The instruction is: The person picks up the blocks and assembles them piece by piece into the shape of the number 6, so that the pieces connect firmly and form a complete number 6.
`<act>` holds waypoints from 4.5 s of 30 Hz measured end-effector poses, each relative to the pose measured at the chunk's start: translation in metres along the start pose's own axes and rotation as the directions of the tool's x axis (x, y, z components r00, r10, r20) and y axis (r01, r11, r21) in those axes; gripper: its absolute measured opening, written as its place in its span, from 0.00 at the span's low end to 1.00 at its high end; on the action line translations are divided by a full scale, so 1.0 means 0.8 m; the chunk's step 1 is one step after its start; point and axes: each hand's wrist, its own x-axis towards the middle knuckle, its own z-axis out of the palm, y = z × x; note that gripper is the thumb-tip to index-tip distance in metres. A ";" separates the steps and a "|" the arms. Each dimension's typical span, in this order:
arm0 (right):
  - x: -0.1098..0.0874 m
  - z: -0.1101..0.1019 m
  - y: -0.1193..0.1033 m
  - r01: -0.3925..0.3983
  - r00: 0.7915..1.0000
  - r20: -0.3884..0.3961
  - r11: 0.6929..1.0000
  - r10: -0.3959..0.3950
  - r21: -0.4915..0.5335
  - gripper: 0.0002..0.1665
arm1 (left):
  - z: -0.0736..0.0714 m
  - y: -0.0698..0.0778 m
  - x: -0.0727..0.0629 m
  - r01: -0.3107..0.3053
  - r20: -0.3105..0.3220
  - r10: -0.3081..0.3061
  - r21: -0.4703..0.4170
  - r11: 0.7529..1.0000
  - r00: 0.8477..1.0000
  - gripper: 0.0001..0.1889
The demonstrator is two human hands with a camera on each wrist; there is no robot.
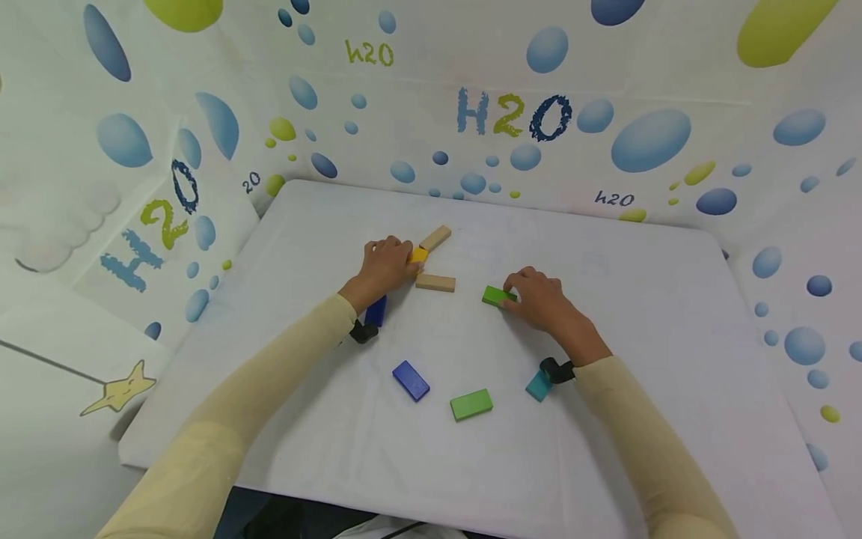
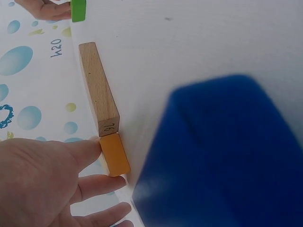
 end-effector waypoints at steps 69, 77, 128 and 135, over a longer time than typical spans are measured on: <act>0.044 0.011 -0.039 0.076 0.997 -0.021 0.997 -0.075 0.018 0.22 | 0.002 -0.002 0.000 -0.007 -0.008 0.007 0.012 1.000 1.000 0.26; 0.044 0.012 -0.038 0.078 0.997 -0.030 0.997 -0.077 0.025 0.21 | 0.001 -0.001 -0.001 -0.006 -0.005 0.006 0.014 1.000 1.000 0.27; -0.019 -0.005 -0.016 0.006 1.000 -0.009 1.000 -0.006 0.029 0.21 | -0.001 -0.001 -0.003 -0.009 0.003 0.009 0.014 1.000 1.000 0.26; -0.080 -0.017 -0.003 -0.068 0.991 0.113 0.998 0.067 -0.001 0.26 | 0.007 -0.004 0.001 -0.005 0.015 0.005 0.014 1.000 1.000 0.26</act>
